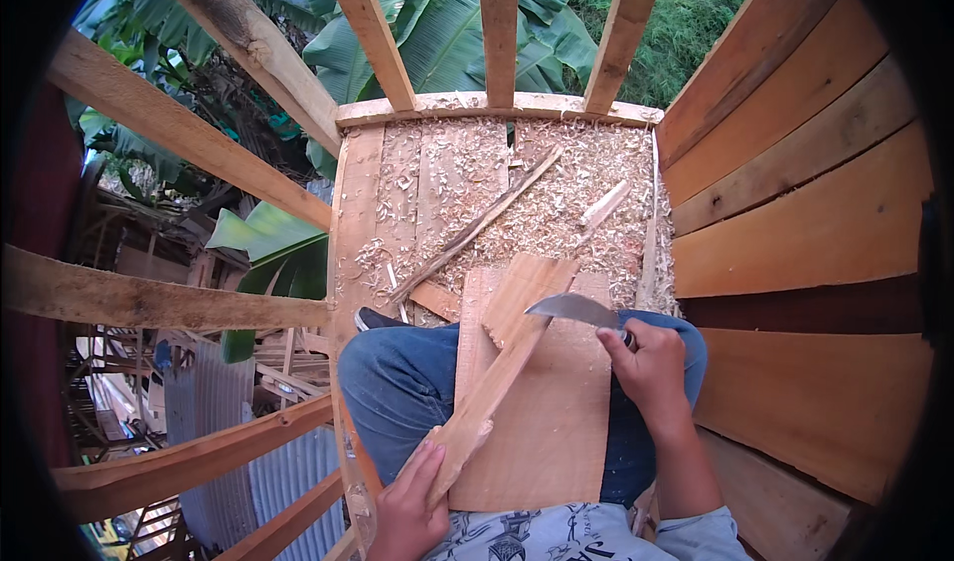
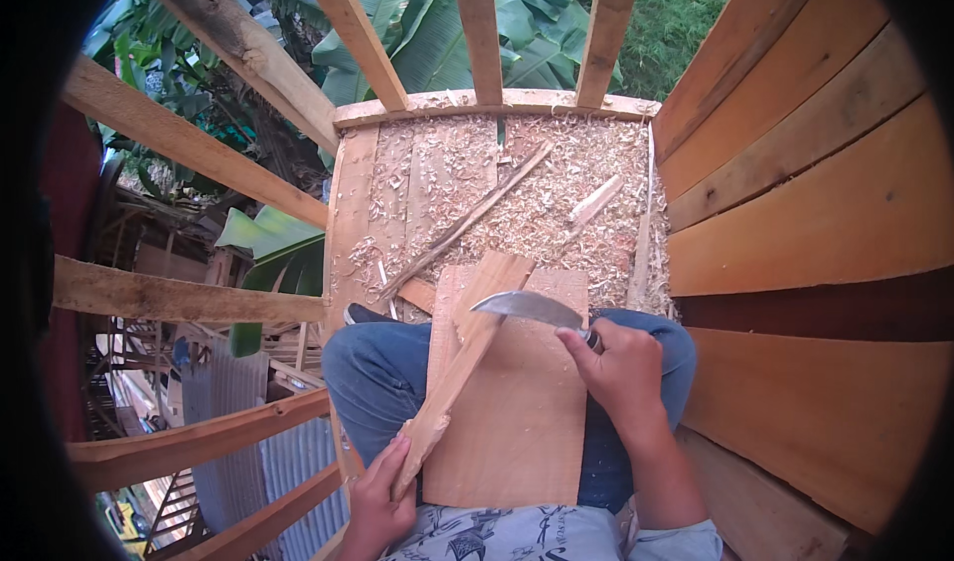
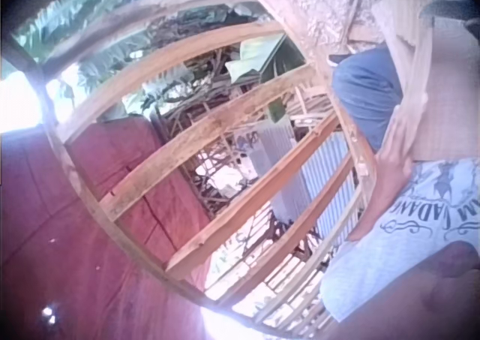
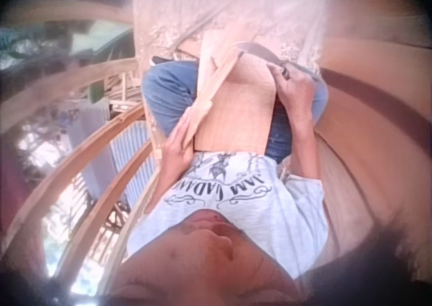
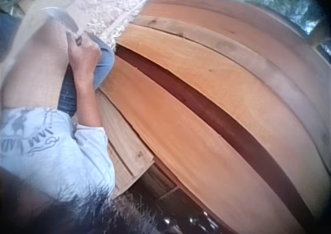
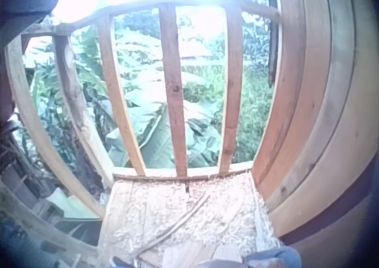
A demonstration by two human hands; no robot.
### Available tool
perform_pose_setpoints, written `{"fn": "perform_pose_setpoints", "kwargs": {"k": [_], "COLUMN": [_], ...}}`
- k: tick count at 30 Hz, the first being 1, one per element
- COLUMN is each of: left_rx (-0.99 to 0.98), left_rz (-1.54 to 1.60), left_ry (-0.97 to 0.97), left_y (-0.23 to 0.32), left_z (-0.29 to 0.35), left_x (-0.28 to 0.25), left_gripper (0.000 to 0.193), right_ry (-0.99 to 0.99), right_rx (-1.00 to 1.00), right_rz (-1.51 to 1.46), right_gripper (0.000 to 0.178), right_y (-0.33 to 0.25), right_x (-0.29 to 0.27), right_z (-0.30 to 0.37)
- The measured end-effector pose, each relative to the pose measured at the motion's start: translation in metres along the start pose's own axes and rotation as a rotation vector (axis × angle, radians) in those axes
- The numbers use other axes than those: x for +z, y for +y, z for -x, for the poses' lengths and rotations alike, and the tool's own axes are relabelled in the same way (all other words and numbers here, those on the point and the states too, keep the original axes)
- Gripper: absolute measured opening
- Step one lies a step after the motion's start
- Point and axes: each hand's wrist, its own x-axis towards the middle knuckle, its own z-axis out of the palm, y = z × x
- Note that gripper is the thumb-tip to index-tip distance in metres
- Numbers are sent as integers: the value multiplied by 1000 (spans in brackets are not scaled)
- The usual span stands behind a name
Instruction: The person sits cross-legged on a wooden platform and uses a curved knife to carve a rectangular piece of wood. They repeatedly shave thin layers from the wood's surface, creating a pile of wood shavings on the platform.
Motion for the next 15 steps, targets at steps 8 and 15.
{"fn": "perform_pose_setpoints", "kwargs": {"k": [8, 15], "left_rx": [7, 12], "left_rz": [-22, -23], "left_ry": [-14, -42], "left_y": [-1, 2], "left_z": [2, 3], "left_x": [5, 3], "left_gripper": [53, 57], "right_ry": [47, 170], "right_rx": [-98, -115], "right_rz": [-7, 153], "right_gripper": [54, 60], "right_y": [5, 28], "right_x": [28, 19], "right_z": [-2, -22]}}
